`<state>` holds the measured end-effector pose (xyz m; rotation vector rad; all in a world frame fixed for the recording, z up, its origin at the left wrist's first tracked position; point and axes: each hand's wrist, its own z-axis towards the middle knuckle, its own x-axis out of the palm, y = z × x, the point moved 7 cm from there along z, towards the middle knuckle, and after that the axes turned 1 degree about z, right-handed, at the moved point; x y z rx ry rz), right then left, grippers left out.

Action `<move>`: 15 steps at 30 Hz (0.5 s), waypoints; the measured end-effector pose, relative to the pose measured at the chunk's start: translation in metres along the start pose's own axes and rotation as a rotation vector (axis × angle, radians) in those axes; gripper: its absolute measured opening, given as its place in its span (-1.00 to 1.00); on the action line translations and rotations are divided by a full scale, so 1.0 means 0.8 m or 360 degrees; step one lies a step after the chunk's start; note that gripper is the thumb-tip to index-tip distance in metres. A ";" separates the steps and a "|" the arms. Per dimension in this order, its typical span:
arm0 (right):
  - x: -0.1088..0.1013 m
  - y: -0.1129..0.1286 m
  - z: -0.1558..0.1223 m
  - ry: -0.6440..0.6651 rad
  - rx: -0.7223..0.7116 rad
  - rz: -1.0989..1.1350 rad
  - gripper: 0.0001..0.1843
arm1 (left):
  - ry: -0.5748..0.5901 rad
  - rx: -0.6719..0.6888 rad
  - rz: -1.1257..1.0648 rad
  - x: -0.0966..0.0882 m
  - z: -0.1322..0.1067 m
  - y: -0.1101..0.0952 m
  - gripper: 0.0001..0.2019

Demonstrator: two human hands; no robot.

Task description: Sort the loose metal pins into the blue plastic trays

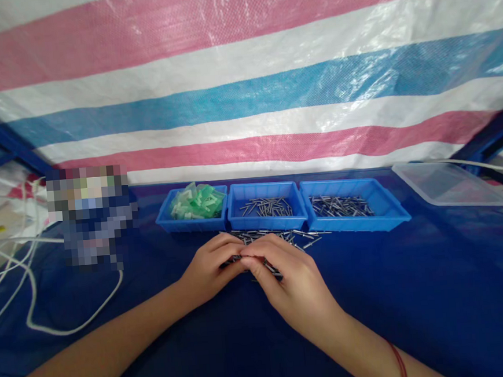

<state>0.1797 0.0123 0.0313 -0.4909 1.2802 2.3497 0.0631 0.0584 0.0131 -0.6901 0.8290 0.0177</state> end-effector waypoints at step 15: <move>-0.021 -0.004 0.018 -0.0001 -0.0284 -0.0531 -0.90 | -0.0113 -0.0248 0.0038 -0.019 -0.010 0.020 -0.83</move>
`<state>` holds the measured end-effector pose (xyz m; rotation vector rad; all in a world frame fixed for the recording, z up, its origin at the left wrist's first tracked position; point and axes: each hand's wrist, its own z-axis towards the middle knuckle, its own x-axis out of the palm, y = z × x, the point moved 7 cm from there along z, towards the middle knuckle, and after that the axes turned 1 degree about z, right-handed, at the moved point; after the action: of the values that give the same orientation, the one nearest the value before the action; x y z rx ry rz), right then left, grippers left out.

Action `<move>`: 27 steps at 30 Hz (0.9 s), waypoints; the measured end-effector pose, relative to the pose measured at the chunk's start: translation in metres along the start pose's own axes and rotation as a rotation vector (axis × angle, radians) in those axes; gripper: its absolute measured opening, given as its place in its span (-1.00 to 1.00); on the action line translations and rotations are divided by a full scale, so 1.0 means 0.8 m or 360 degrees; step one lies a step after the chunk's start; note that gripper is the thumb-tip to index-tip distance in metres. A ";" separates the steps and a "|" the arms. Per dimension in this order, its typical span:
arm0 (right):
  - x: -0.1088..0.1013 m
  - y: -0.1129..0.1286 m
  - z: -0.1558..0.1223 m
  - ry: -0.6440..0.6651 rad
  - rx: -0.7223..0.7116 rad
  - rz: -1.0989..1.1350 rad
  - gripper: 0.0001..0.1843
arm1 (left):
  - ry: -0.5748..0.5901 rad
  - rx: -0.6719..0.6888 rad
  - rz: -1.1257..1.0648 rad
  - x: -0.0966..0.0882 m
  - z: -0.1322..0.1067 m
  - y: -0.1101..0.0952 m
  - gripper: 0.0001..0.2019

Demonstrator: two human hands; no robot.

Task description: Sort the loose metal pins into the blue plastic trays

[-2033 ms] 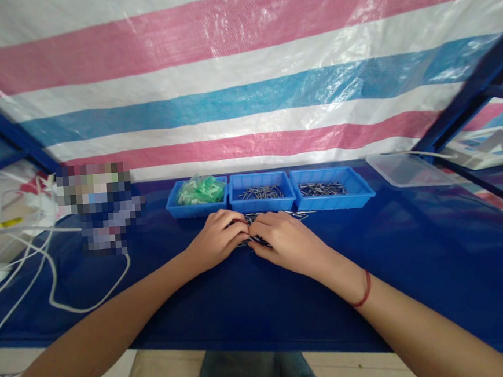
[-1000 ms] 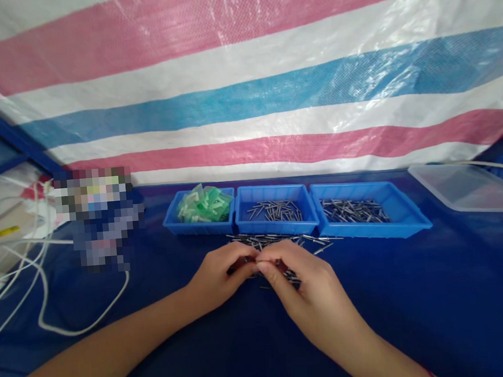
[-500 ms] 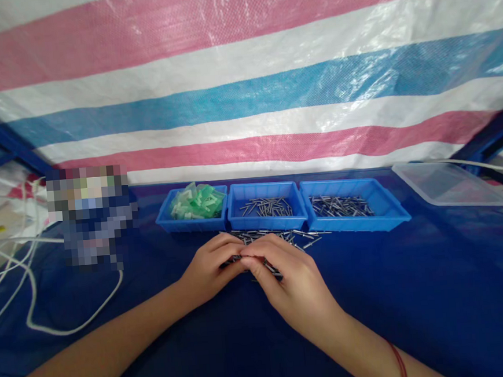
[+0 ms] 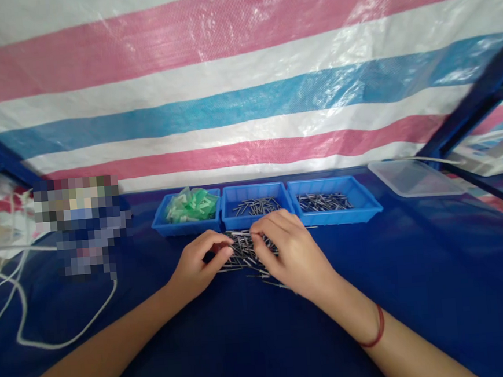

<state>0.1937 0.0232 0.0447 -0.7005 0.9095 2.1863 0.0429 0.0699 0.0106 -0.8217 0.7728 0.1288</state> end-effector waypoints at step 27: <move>-0.048 0.114 0.007 -0.0219 -0.0505 0.0371 -0.76 | 0.0273 0.0168 0.0260 0.022 -0.001 -0.004 -0.83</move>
<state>0.1497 -0.0355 0.1110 -0.6026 0.6042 2.5865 0.0565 0.0639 0.0007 -0.6748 1.0005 0.1629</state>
